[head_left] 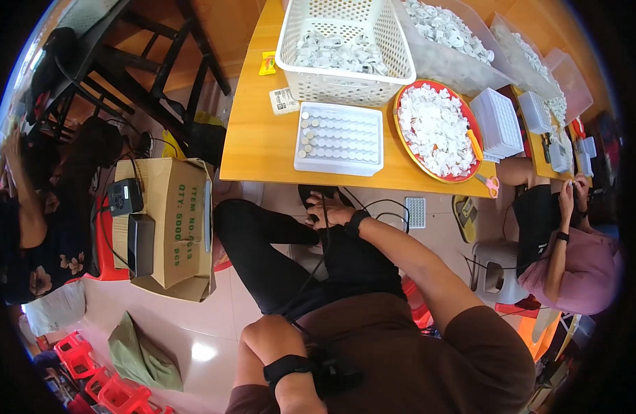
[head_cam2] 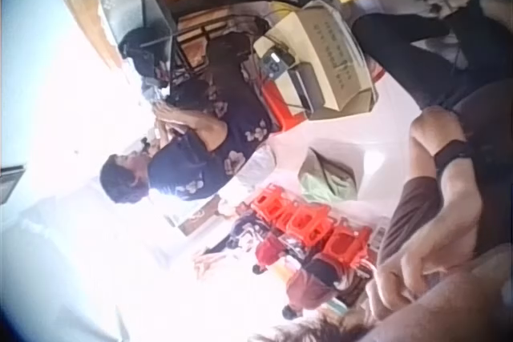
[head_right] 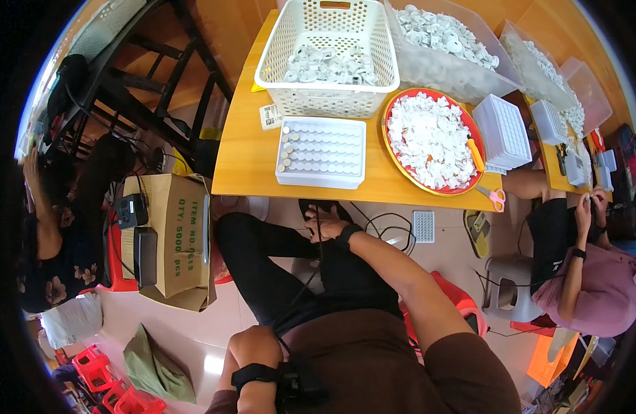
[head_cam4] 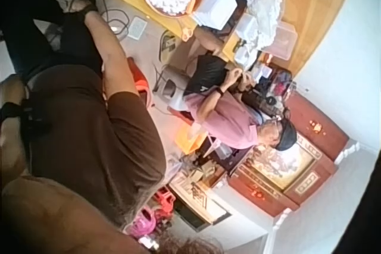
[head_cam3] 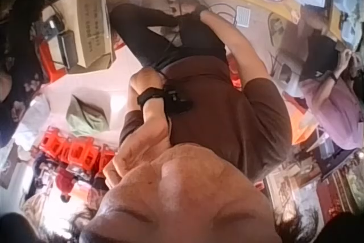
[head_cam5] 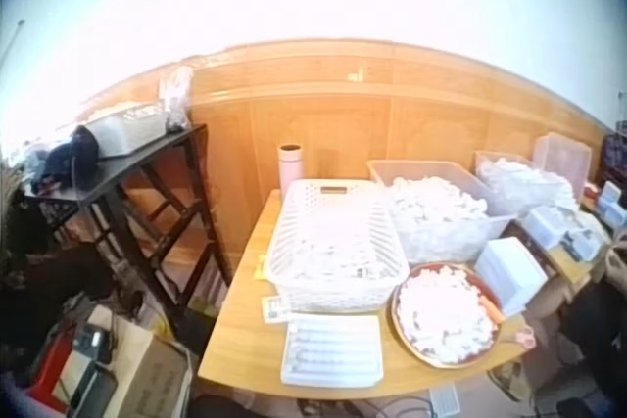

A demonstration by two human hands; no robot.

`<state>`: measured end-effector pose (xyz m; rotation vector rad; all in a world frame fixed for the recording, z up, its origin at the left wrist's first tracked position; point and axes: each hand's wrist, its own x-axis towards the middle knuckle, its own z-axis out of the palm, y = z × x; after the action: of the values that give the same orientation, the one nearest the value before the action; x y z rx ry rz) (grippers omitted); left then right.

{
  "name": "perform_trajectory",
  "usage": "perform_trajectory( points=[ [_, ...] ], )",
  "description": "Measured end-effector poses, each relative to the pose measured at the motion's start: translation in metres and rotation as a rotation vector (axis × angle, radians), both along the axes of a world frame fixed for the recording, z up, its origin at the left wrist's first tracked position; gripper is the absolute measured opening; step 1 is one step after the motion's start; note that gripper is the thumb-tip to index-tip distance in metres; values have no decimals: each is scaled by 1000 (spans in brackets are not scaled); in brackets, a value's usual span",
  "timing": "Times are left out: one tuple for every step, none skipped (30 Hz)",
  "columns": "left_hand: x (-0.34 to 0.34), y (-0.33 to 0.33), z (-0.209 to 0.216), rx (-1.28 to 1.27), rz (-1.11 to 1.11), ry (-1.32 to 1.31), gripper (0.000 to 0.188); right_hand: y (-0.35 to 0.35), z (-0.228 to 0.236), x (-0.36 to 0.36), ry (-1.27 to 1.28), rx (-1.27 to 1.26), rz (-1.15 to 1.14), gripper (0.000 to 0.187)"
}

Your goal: Assembling small LED components into plastic housings and sorting them into bins.

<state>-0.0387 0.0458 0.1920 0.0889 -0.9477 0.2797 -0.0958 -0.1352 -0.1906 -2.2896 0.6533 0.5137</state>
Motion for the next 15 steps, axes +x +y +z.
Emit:
perform_trajectory(
  points=[
    [0, -2, 0, -36, 12, 9, 31, -1, 0, 0, 19, 4, 0, 55],
    [0, -2, 0, -35, 10, 9, 31, -2, -1, 0, 38, 9, 1, 56],
    [0, -2, -1, -14, -14, -10, 29, -2, -2, 0, 38, 11, 0, 56],
    [1, -1, -2, 8, -38, -29, 28, -2, -3, 0, 44, 9, 1, 55],
    [3, 1, -4, 9, -39, -29, 28, -2, -3, 1, 49, 6, 2, 55],
    [4, 4, -6, 17, -104, -57, 29, -2, -3, 1, 49, 7, 2, 55],
    [5, 7, -8, 26, -169, -84, 30, -1, -3, 2, 47, 8, 2, 55],
    [5, 8, -10, 26, -170, -83, 30, -2, -3, 1, 47, 9, 3, 54],
    [5, 10, -11, 74, -179, -102, 30, -2, -4, 0, 48, 9, 2, 54],
    [4, 11, -12, 122, -189, -120, 30, -2, -5, 0, 37, 3, -1, 54],
    [2, 9, -10, 123, -187, -119, 30, -1, -4, 1, 25, -1, -2, 53],
    [-3, 5, -8, 110, -122, -52, 28, -1, -3, 1, 26, -1, 0, 53],
    [-5, 3, -6, 96, -59, 14, 26, -2, -2, 1, 40, 2, 12, 52],
    [-5, 1, -5, 93, -62, 15, 26, -4, -1, 0, 54, 1, 20, 52],
    [-5, -1, -4, 81, -62, 17, 26, -4, -1, -1, 55, -2, 16, 52]
  ],
)
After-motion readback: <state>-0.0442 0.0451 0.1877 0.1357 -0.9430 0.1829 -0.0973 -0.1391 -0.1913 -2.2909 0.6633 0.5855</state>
